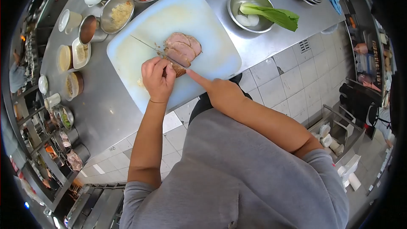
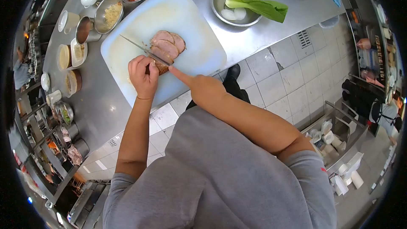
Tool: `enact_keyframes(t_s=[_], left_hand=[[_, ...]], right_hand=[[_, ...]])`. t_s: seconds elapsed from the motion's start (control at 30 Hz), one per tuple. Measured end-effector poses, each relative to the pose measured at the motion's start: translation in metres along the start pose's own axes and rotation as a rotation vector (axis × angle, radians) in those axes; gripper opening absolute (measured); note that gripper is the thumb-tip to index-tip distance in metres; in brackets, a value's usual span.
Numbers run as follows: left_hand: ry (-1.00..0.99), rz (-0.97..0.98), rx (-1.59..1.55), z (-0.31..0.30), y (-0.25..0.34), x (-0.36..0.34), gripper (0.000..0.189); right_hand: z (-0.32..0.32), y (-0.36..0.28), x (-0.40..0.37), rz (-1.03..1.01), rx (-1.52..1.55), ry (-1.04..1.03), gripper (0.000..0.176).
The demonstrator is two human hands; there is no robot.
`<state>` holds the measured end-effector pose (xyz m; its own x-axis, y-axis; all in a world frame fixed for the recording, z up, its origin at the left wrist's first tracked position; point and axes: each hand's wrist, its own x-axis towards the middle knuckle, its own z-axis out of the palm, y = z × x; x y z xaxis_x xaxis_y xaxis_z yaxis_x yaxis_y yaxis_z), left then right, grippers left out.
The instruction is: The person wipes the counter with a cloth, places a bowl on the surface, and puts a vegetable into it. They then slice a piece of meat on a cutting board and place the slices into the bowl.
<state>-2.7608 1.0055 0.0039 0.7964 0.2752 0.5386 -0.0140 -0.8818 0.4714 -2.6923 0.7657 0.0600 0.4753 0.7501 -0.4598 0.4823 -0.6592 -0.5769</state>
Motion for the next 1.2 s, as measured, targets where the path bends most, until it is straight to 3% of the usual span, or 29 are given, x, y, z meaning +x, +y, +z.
enact_keyframes(t_s=[0.2,0.3,0.37,0.47,0.63,0.8,1.0,1.1,1.2], left_hand=[[-0.006,0.013,0.003,0.001,-0.002,-0.008,0.013],[0.016,0.023,-0.015,0.000,-0.003,-0.009,0.013],[-0.001,0.049,-0.011,0.000,-0.002,-0.010,0.013],[0.011,0.048,-0.004,0.000,-0.001,-0.011,0.014],[0.016,0.062,-0.004,0.001,-0.001,-0.010,0.015],[-0.010,0.069,-0.021,-0.001,-0.002,-0.008,0.014],[-0.033,0.043,-0.030,-0.002,-0.003,-0.005,0.011],[-0.018,0.033,-0.049,0.001,-0.003,-0.005,0.011],[0.005,-0.019,-0.034,0.002,-0.002,-0.009,0.012]], right_hand=[[-0.032,-0.006,-0.037,-0.033,0.032,0.083,0.073],[-0.059,-0.023,-0.085,0.093,-0.019,0.072,0.071],[-0.073,-0.031,-0.113,0.173,-0.083,-0.052,0.084],[-0.087,-0.041,-0.142,0.194,-0.109,-0.192,0.085],[-0.093,-0.040,-0.167,0.220,-0.114,-0.236,0.084],[-0.091,-0.038,-0.155,0.224,-0.101,-0.253,0.082],[-0.047,-0.020,-0.076,0.030,0.009,-0.075,0.089],[-0.066,-0.031,-0.086,0.056,-0.015,-0.107,0.089],[-0.092,-0.045,-0.118,0.217,-0.025,-0.291,0.087]])
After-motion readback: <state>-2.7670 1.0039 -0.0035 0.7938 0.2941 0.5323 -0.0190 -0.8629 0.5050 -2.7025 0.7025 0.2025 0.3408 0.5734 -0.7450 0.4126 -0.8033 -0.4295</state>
